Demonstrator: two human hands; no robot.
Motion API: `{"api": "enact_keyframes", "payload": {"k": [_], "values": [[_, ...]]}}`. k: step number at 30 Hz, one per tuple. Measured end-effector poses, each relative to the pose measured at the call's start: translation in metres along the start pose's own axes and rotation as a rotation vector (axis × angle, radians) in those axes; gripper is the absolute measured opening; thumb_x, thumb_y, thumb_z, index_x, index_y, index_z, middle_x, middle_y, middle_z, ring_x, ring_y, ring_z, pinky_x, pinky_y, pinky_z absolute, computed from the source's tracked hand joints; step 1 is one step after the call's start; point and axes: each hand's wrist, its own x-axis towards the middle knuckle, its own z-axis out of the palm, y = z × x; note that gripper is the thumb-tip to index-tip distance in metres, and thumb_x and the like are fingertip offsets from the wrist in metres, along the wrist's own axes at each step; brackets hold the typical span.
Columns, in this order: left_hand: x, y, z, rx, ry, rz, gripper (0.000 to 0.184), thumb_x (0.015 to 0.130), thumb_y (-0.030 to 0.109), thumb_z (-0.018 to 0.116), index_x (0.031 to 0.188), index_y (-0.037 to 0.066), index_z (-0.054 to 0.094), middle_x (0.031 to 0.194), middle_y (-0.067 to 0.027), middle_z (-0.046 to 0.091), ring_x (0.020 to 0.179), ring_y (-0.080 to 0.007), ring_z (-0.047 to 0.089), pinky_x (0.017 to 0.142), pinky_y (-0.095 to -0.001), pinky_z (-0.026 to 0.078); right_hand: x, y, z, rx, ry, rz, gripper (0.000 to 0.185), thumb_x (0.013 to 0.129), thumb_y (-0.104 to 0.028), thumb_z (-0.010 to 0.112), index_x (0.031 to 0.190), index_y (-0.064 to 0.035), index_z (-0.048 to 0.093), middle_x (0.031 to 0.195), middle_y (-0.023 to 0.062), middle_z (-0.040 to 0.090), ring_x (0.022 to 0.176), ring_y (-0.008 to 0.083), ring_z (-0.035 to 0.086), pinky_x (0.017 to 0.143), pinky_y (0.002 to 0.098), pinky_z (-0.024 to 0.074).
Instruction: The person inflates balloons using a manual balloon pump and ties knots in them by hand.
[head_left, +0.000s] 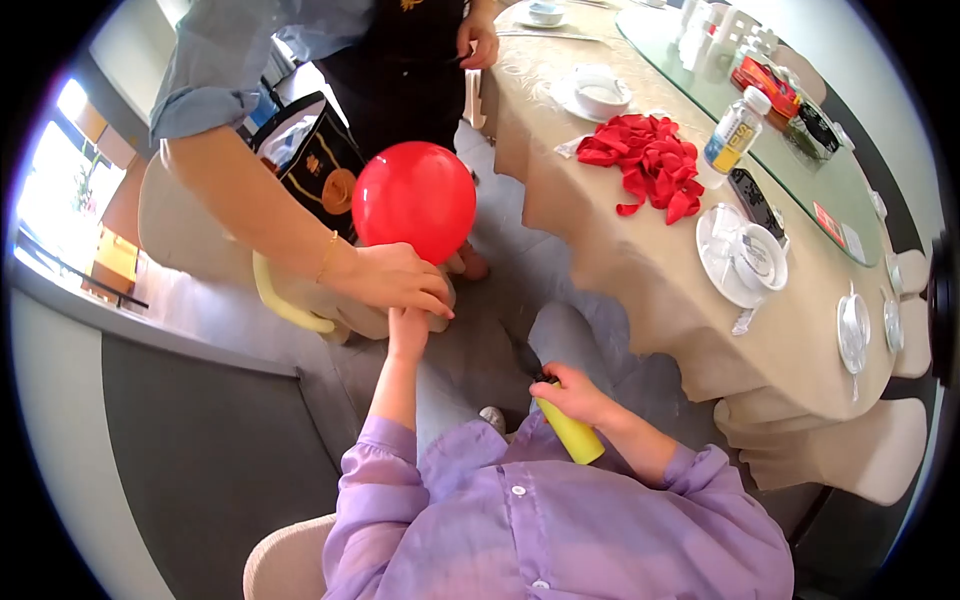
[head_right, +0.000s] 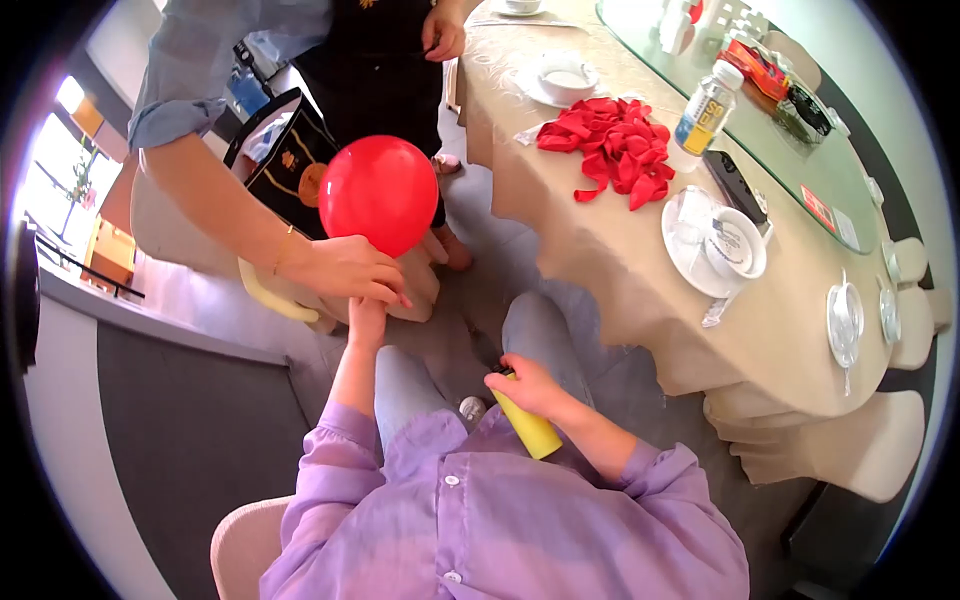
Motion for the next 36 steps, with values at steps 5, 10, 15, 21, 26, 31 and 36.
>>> {"api": "enact_keyframes", "payload": {"k": [5,10,15,21,26,31,36], "values": [[0.018,0.045,0.007,0.015,0.023,0.109,0.022,0.091,0.019,0.038,0.089,0.001,0.05,0.072,-0.0069,0.05,0.056,-0.0145,0.048,0.051,-0.0288,0.047,0.003,0.004,0.003,0.073,-0.019,-0.054,0.049,0.074,-0.033,0.06,0.104,0.0037,0.049,0.086,0.0176,0.058,0.072,0.0236,0.059,0.063,0.0325,0.0471],[0.038,0.078,0.051,0.202,0.082,0.194,0.021,0.091,0.017,0.037,0.085,0.001,0.049,0.063,-0.0048,0.047,0.054,-0.012,0.046,0.051,-0.0289,0.047,0.002,0.004,-0.012,-0.042,0.074,-0.235,0.05,0.074,-0.036,0.059,0.102,0.004,0.05,0.09,0.0186,0.057,0.083,0.0261,0.057,0.072,0.0327,0.0444],[0.051,0.048,0.163,0.507,-0.171,0.235,0.018,0.082,0.02,0.054,0.084,0.002,0.052,0.067,-0.0062,0.049,0.059,-0.0146,0.051,0.054,-0.0281,0.043,-0.003,0.024,-0.034,0.01,0.093,-0.29,0.049,0.073,-0.036,0.059,0.101,0.004,0.05,0.09,0.0195,0.057,0.084,0.0275,0.056,0.073,0.0329,0.0437],[0.081,0.059,0.248,1.134,-0.355,0.712,0.022,0.072,0.019,0.062,0.088,0.005,0.057,0.093,-0.0088,0.051,0.085,-0.0274,0.049,0.072,-0.0363,0.041,-0.016,0.043,-0.049,0.171,0.093,-0.242,0.045,0.075,-0.032,0.061,0.101,0.0034,0.05,0.084,0.0156,0.058,0.076,0.022,0.058,0.064,0.032,0.0457],[0.077,0.061,0.237,1.138,-0.317,0.64,0.011,0.075,0.013,0.057,0.083,0.005,0.057,0.075,-0.0066,0.056,0.072,-0.026,0.054,0.066,-0.0361,0.041,-0.01,0.043,-0.053,0.364,0.011,-0.171,0.036,0.077,-0.024,0.061,0.099,0.0019,0.049,0.072,0.0097,0.057,0.054,0.0154,0.056,0.051,0.0283,0.0452],[0.02,0.06,0.131,-0.343,-0.065,-0.616,0.019,0.087,0.021,0.046,0.096,0.007,0.056,0.089,-0.0077,0.063,0.081,-0.0191,0.059,0.075,-0.0329,0.044,-0.023,0.008,-0.058,0.329,-0.065,-0.177,0.03,0.078,-0.023,0.059,0.093,0.0005,0.049,0.072,0.0073,0.055,0.058,0.0136,0.055,0.052,0.0272,0.0445],[-0.025,0.037,0.082,-0.494,0.13,-0.636,0.019,0.087,0.021,0.045,0.097,0.008,0.054,0.105,-0.0097,0.058,0.097,-0.0206,0.055,0.081,-0.0342,0.041,-0.032,-0.034,-0.038,0.17,-0.185,-0.24,0.03,0.078,-0.024,0.057,0.094,-0.0004,0.049,0.079,0.0076,0.055,0.067,0.0139,0.055,0.06,0.027,0.0439]]}}
